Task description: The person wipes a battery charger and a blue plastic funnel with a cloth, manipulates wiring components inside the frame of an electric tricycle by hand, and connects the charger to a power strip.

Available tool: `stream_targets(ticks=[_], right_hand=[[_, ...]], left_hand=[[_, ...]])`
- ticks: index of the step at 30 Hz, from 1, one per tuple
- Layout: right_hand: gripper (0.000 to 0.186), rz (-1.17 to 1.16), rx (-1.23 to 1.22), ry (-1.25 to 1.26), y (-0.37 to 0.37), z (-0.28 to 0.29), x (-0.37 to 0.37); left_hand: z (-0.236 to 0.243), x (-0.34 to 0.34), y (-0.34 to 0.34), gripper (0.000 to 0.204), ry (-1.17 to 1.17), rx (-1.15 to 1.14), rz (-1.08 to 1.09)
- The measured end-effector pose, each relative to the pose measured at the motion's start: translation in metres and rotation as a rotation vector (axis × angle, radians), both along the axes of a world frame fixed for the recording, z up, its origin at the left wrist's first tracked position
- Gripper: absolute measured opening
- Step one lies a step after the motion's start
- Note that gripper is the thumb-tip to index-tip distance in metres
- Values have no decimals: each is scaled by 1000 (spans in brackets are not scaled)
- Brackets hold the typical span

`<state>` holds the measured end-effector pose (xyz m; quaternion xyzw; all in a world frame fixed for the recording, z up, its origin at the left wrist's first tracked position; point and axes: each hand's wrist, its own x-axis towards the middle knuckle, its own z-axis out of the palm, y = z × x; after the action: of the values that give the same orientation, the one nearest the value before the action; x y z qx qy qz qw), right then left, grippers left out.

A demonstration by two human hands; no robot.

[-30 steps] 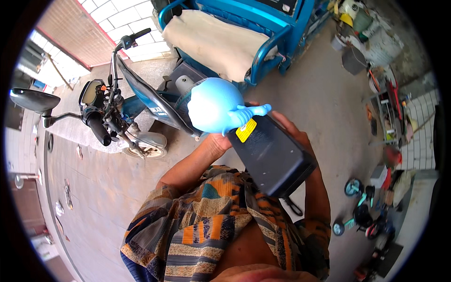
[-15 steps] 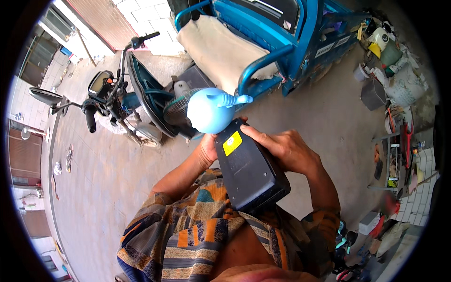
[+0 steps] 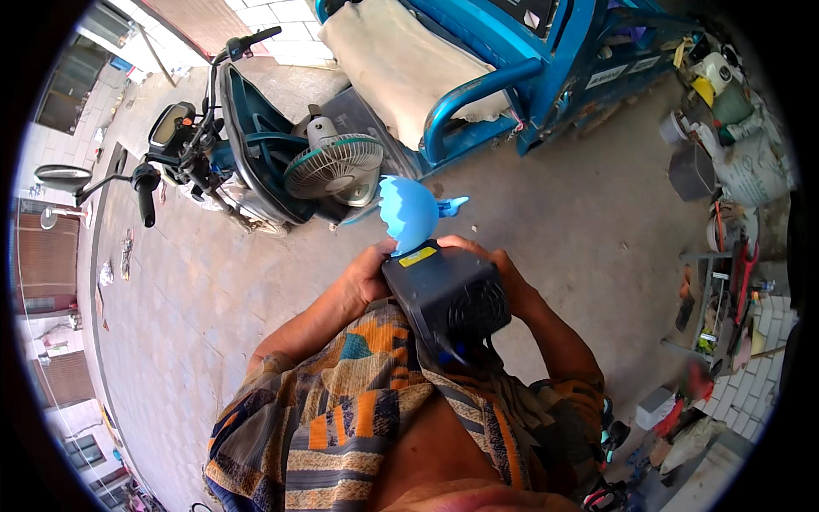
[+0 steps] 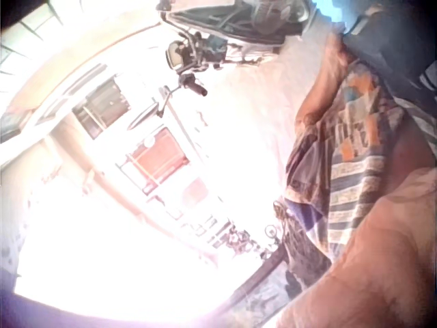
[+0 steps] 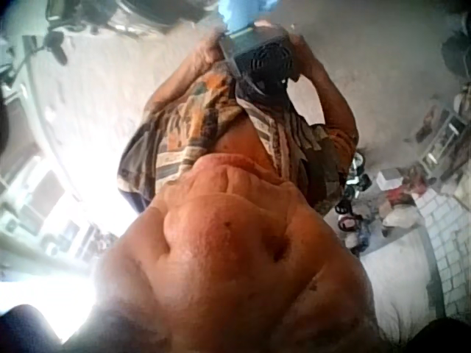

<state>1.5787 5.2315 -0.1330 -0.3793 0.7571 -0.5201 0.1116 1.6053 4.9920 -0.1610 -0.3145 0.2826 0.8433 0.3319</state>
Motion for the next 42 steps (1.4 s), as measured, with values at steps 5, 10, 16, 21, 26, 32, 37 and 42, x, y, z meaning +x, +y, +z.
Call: stream_targets(ticks=[5, 10, 16, 21, 26, 32, 37, 42], right_hand=[[57, -78, -193, -146, -14, -16, -29], [47, -185, -249, -344, -49, 5, -75], [46, -305, -218, -786, -86, 9, -159], [49, -439, -440, -888, -119, -29, -215], [65, -528, -578, -974, -137, -52, -234], [64, -590, -612, -1045, -143, -70, -233], [56, -502, -794, -1242, -140, -94, -221], [74, -462, -694, -1313, -140, -89, -226]], left_hand=[[12, -47, -20, 40, 52, -138, -198], [3, -113, -55, 30, 328, -628, -401], [-16, -198, -75, 26, 323, -534, -105], [-25, -288, -99, 21, 240, -486, 65], [-59, -378, -125, 19, 293, -530, 42], [-141, -463, -155, 16, 210, -719, 149], [-175, -470, -198, 22, 330, -1065, 111], [-178, -441, -214, 22, 326, -882, 94]])
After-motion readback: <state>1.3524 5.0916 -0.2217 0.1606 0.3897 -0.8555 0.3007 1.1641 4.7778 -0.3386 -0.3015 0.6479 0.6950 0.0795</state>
